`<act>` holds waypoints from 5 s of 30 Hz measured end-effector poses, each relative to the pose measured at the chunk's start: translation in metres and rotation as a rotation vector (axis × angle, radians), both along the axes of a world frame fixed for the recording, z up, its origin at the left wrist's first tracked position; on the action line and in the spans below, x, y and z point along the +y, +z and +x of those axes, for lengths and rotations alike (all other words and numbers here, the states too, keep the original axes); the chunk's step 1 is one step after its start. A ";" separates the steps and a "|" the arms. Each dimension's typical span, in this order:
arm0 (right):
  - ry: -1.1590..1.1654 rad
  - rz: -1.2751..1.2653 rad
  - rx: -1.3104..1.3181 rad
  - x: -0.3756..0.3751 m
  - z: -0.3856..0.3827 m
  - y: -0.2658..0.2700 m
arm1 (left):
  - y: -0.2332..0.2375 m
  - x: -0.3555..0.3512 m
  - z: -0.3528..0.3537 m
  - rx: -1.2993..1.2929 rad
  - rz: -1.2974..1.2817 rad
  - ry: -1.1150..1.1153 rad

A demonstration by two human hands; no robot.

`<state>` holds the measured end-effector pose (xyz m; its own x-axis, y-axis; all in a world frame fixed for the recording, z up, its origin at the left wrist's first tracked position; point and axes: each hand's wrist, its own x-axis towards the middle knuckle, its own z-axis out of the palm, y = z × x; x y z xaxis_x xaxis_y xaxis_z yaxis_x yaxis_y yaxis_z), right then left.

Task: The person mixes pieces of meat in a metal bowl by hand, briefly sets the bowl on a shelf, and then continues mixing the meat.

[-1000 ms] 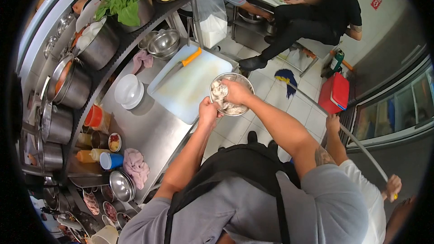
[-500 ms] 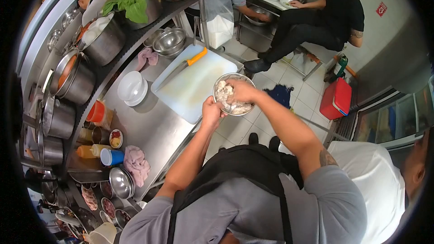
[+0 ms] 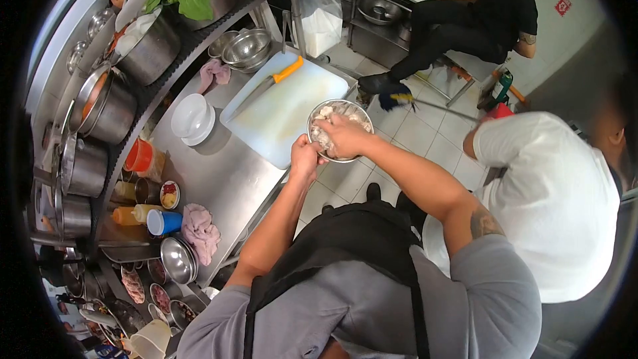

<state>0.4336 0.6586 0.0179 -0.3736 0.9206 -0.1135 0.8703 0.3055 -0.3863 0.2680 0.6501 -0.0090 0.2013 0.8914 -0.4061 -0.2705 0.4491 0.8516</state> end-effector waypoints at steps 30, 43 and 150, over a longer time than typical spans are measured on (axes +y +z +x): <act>-0.094 0.280 0.306 -0.010 0.024 0.022 | 0.003 0.009 0.023 0.009 0.129 -0.039; 0.094 0.242 0.059 -0.015 0.045 0.024 | 0.008 0.005 0.022 -0.026 0.104 -0.039; -0.226 0.114 0.604 0.024 0.039 0.041 | 0.020 0.029 0.052 -0.123 -0.004 0.038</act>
